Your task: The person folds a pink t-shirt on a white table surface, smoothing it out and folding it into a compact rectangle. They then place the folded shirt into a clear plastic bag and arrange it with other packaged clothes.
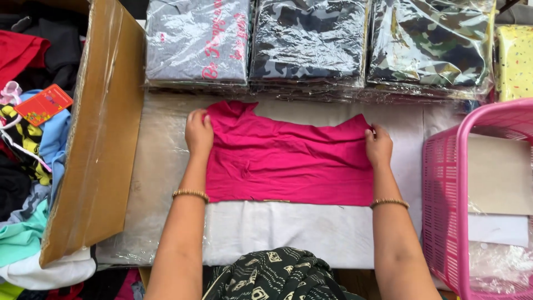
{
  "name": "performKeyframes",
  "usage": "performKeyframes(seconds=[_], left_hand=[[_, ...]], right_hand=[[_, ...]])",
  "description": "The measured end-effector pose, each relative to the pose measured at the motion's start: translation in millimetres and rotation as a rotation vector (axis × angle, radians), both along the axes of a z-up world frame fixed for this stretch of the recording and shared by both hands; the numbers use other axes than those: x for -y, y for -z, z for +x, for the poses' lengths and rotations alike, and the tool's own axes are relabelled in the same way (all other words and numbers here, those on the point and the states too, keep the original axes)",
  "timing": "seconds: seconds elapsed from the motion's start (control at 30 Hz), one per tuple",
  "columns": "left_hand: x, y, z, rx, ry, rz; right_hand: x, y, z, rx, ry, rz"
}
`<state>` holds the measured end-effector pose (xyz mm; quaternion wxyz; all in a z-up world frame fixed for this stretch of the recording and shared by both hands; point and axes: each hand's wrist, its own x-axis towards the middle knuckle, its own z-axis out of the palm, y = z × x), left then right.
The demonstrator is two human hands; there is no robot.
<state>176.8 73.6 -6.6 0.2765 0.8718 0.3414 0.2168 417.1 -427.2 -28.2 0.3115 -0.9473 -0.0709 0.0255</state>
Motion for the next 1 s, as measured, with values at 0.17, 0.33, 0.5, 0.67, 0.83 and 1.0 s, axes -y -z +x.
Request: performKeyframes(seconds=[0.17, 0.33, 0.5, 0.67, 0.83, 1.0], left_hand=[[-11.9, 38.0, 62.9, -0.058, 0.025, -0.303], [5.6, 42.9, 77.9, -0.297, -0.038, -0.521], [-20.1, 25.0, 72.4, 0.610, 0.012, -1.042], [-21.9, 4.4, 53.8, 0.558, -0.030, -1.102], [-7.0, -28.5, 12.4, 0.492, -0.023, -1.196], [12.8, -10.6, -76.3, 0.520, 0.114, -1.132]], right_hand=[[-40.7, 2.3, 30.7, -0.030, -0.004, -0.124], [-19.2, 23.9, 48.7, -0.230, -0.022, -0.268], [-6.8, -14.0, 49.4, -0.213, 0.123, 0.486], [-1.6, -10.4, 41.4, -0.369, 0.134, 0.575], [0.9, -43.3, 3.4, -0.364, 0.125, 0.560], [29.0, -46.7, -56.5, -0.266, 0.158, 0.629]])
